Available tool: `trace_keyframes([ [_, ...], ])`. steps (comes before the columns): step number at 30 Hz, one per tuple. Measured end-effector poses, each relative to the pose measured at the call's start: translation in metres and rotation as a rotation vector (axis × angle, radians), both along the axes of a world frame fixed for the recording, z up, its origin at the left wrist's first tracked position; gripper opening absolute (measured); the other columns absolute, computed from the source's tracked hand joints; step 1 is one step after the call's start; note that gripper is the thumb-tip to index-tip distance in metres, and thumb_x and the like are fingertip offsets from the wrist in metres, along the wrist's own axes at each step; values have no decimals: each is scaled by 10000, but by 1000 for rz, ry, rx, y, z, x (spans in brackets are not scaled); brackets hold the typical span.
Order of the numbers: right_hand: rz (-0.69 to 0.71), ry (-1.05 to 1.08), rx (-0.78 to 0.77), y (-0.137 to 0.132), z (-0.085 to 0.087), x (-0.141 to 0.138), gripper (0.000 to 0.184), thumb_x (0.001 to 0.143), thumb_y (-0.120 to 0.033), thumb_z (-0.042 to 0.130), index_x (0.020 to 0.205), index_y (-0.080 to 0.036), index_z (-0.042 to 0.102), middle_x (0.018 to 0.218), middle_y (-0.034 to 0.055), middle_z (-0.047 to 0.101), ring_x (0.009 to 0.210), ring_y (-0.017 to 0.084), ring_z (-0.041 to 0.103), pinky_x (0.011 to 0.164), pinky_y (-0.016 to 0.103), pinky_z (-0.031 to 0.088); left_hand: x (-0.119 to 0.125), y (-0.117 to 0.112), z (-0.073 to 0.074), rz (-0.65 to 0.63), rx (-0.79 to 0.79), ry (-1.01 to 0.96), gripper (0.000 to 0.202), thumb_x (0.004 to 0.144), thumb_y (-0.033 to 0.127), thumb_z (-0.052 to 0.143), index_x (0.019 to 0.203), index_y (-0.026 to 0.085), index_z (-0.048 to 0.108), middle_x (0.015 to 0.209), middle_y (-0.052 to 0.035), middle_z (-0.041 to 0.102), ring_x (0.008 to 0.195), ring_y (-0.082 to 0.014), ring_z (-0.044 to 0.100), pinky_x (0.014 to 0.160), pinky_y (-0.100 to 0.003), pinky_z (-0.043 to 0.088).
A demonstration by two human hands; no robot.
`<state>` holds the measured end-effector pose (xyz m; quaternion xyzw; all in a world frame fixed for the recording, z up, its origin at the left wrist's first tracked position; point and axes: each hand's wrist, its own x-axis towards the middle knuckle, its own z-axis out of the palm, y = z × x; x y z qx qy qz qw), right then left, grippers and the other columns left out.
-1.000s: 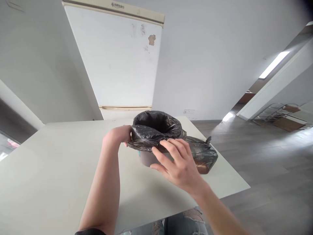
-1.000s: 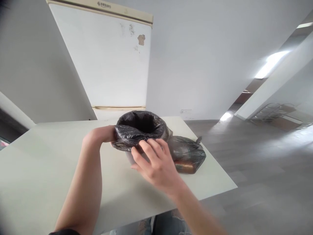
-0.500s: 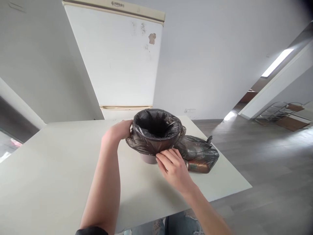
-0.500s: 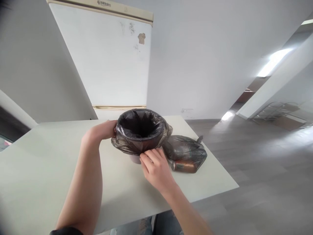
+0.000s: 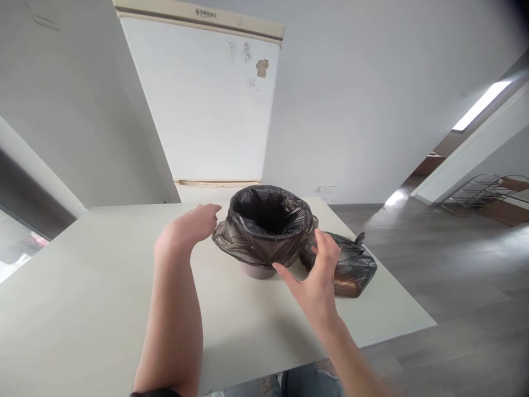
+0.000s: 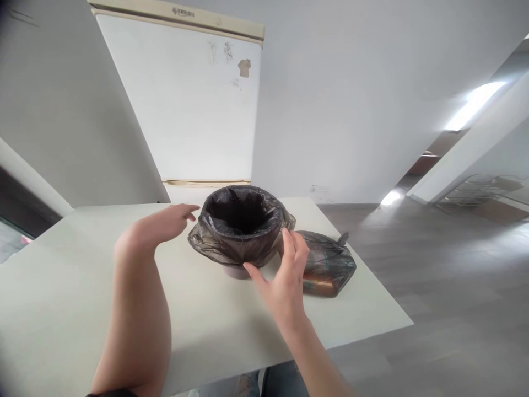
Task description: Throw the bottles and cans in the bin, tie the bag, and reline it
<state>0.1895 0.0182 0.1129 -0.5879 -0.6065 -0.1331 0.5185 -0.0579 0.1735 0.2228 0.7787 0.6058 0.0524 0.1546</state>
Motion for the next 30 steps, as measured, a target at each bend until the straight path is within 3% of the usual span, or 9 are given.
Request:
trace_keyframes([
  [3, -37, -37, -7, 1, 1, -3, 932, 886, -486, 797, 1641, -258, 302, 1589, 248, 319, 1477, 455, 382, 1070, 705, 512, -11, -18, 12, 84, 75, -55, 700, 883, 152, 423, 1556, 332, 488, 1539, -29, 597, 1414, -262, 541, 1027, -344, 502],
  [7, -47, -251, 105, 3, 10, 1, 675, 912, -369, 783, 1523, -302, 503, 1496, 181, 513, 1425, 449, 480, 1145, 685, 450, -18, -39, 26, 79, 199, -117, 669, 919, 127, 386, 1532, 373, 490, 1495, 13, 628, 1458, -264, 480, 1064, -369, 488],
  [12, 114, -494, -11, 14, 36, 10, 526, 982, -235, 678, 1484, -303, 536, 1348, 108, 672, 1318, 349, 618, 1265, 673, 294, -15, -55, 38, 59, 357, -219, 657, 953, 134, 382, 1544, 413, 440, 1405, 13, 676, 1331, -263, 588, 1034, -398, 523],
  [14, 173, -543, -73, 22, 46, 11, 450, 994, -184, 642, 1426, -290, 574, 1224, 86, 706, 1196, 292, 669, 1273, 630, 313, -11, -61, 44, 80, 455, -291, 596, 981, 149, 359, 1500, 406, 496, 1323, 24, 714, 1285, -237, 621, 1017, -367, 537],
  [19, 171, -620, -192, 47, 69, 8, 239, 995, -199, 657, 1232, -232, 645, 1038, 88, 675, 1041, 268, 635, 1057, 463, 511, 0, -75, 58, 157, 623, -429, 488, 1004, 150, 329, 1350, 325, 627, 1136, 21, 756, 1201, -195, 669, 976, -307, 547],
  [26, 103, -718, -507, 108, 102, 24, 193, 961, -266, 738, 1123, -184, 674, 1001, 101, 685, 1007, 283, 631, 865, 402, 500, 2, -75, 56, 118, 502, -392, 455, 1008, 164, 349, 1278, 371, 651, 1128, 40, 754, 1140, -196, 694, 796, -267, 549],
  [30, 93, -743, -596, 152, 110, 54, 234, 968, -248, 724, 1173, -146, 678, 1095, 146, 701, 1075, 311, 631, 884, 405, 472, 0, -73, 54, 58, 525, -411, 481, 987, 122, 352, 1287, 374, 631, 1144, 40, 745, 1086, -179, 710, 826, -273, 541],
])
